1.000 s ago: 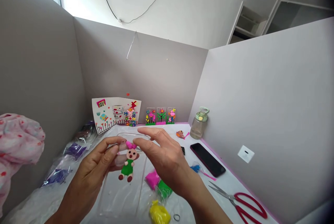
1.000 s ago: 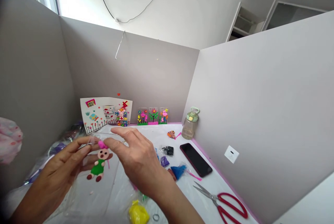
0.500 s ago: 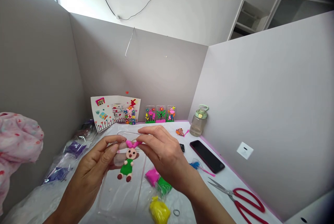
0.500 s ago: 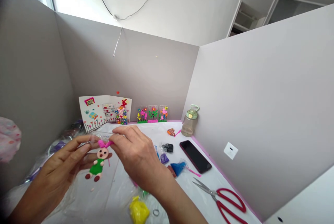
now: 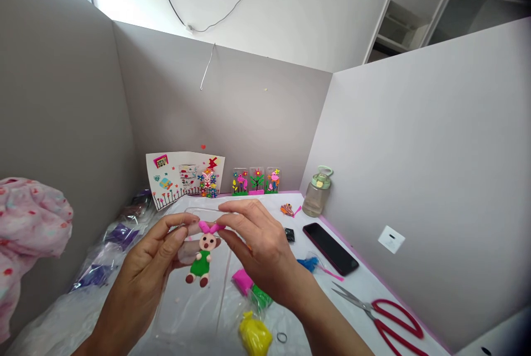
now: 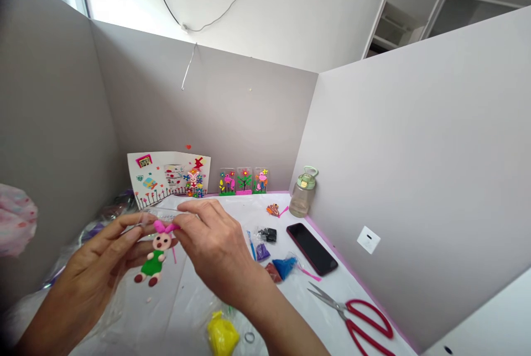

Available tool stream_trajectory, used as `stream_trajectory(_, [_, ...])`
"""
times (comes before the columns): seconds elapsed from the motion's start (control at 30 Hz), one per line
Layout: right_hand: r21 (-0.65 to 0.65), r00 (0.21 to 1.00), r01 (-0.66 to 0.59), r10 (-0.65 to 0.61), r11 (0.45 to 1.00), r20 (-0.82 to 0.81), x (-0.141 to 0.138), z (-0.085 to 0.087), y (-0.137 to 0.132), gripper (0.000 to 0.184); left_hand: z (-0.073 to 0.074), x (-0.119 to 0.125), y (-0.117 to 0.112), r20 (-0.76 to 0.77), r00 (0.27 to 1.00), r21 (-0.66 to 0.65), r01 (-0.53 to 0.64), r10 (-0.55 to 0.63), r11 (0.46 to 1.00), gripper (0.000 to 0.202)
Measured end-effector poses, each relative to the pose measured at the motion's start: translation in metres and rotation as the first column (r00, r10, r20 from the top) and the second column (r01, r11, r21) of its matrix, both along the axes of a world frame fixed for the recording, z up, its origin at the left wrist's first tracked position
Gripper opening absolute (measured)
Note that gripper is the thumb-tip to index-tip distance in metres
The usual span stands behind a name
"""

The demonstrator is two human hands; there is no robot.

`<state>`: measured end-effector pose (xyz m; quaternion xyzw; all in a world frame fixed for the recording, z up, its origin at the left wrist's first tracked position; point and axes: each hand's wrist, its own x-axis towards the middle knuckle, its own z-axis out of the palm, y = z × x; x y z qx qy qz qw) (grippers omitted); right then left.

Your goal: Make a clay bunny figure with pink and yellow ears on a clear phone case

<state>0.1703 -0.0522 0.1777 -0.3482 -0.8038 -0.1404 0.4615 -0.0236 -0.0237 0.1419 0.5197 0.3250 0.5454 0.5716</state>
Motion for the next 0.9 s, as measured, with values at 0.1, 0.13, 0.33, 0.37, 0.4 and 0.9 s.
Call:
stream_trajectory(0.1, [-0.004, 1.0, -0.014, 0.014, 1.0, -0.009, 0.0007, -0.0007, 0.0005, 0.015, 0.0014, -0.0001, -0.0021, 0.004, 1.0, 0.005, 0.006, -0.006, 1.0, 0.037])
stream_trajectory(0.13, [-0.004, 1.0, -0.018, 0.017, 1.0, -0.013, 0.001, -0.0008, 0.0007, 0.015, 0.0021, 0.0001, -0.0026, 0.006, 1.0, 0.007, 0.006, -0.006, 1.0, 0.037])
stream_trajectory(0.33, [-0.014, 0.999, -0.035, 0.034, 0.999, -0.035, 0.0011, -0.0012, 0.0022, 0.014, 0.005, 0.0024, -0.0019, 0.0, 1.0, 0.009, -0.019, 0.019, 1.0, 0.037])
stream_trajectory(0.37, [-0.013, 0.999, -0.036, 0.035, 0.999, -0.038, 0.0008, -0.0016, 0.0025, 0.014, 0.0048, 0.0025, -0.0016, -0.002, 1.0, 0.011, -0.022, 0.022, 1.0, 0.037])
stream_trajectory(0.4, [-0.012, 0.999, -0.035, 0.035, 0.999, -0.04, 0.0004, -0.002, 0.0027, 0.015, 0.0044, 0.0024, -0.0014, -0.003, 1.0, 0.014, -0.023, 0.023, 1.0, 0.038])
stream_trajectory(0.9, [-0.114, 0.995, -0.055, 0.045, 0.992, -0.087, -0.0003, -0.0051, 0.0081, 0.015, 0.0014, 0.0007, 0.001, -0.005, 1.0, -0.005, 0.006, -0.006, 1.0, 0.038])
